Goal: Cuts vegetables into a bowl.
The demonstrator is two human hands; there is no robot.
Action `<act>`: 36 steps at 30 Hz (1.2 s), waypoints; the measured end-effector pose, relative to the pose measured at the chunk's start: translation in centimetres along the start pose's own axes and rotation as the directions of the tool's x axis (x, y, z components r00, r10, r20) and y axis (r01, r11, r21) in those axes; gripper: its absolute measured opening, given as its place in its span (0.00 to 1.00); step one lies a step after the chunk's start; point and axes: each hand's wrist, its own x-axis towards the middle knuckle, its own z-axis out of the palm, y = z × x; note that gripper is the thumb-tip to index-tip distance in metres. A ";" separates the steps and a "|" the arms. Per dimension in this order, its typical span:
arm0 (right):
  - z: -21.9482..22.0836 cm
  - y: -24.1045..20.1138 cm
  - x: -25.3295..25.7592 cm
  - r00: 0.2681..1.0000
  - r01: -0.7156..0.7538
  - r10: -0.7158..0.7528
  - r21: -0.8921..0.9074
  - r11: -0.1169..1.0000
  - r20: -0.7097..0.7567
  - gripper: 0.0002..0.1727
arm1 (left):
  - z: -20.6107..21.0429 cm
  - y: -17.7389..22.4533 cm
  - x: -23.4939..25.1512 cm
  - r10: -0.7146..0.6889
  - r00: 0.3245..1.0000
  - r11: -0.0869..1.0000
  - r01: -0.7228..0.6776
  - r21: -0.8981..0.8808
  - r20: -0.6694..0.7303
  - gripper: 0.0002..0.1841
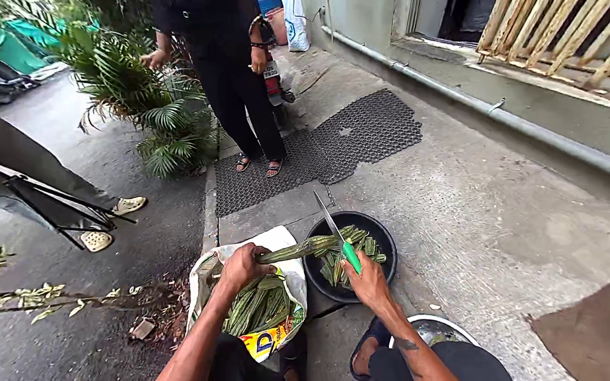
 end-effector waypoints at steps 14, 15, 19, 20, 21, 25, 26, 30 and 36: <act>-4.4 -6.3 -0.5 0.590 0.617 -0.450 0.015 0.787 -0.670 0.21 | 2.4 -3.4 2.9 0.002 1.000 0.998 0.000 0.069 -0.031 0.18; -4.1 -7.0 -0.4 0.569 0.661 -0.460 0.047 0.749 -0.682 0.22 | 2.2 -3.4 3.0 0.006 0.999 0.998 -0.003 0.060 -0.049 0.18; 3.7 1.9 0.4 0.800 0.373 -0.365 -0.081 0.924 -0.476 0.23 | 1.4 -3.7 3.2 0.031 0.991 1.000 -0.030 0.010 -0.133 0.18; 5.4 5.3 -0.7 0.976 0.087 -0.119 -0.173 0.981 -0.185 0.24 | 1.4 -3.9 3.1 0.028 0.988 1.000 -0.029 -0.004 -0.149 0.18; 6.5 8.1 -1.2 0.977 -0.161 0.193 -0.275 0.948 0.092 0.25 | 1.6 -4.1 3.0 0.023 0.986 0.999 -0.026 -0.020 -0.164 0.18; 8.6 10.3 0.0 0.807 -0.420 0.544 -0.425 0.802 0.229 0.26 | 1.6 -5.6 4.2 0.026 0.964 0.994 -0.054 -0.099 -0.264 0.20; 8.1 8.7 0.1 0.832 -0.426 0.523 -0.387 0.818 0.188 0.27 | 2.2 -6.2 4.0 0.045 0.956 0.987 -0.088 -0.138 -0.291 0.20; 4.0 4.1 2.0 0.917 -0.398 0.398 -0.114 0.910 -0.026 0.26 | 3.9 -7.6 5.0 0.075 0.939 0.866 -0.228 -0.444 -0.335 0.22; 1.5 1.8 0.9 0.866 0.104 -0.038 0.105 0.989 -0.498 0.28 | 5.1 -8.2 5.2 0.050 0.934 0.559 -0.319 -0.765 -0.353 0.26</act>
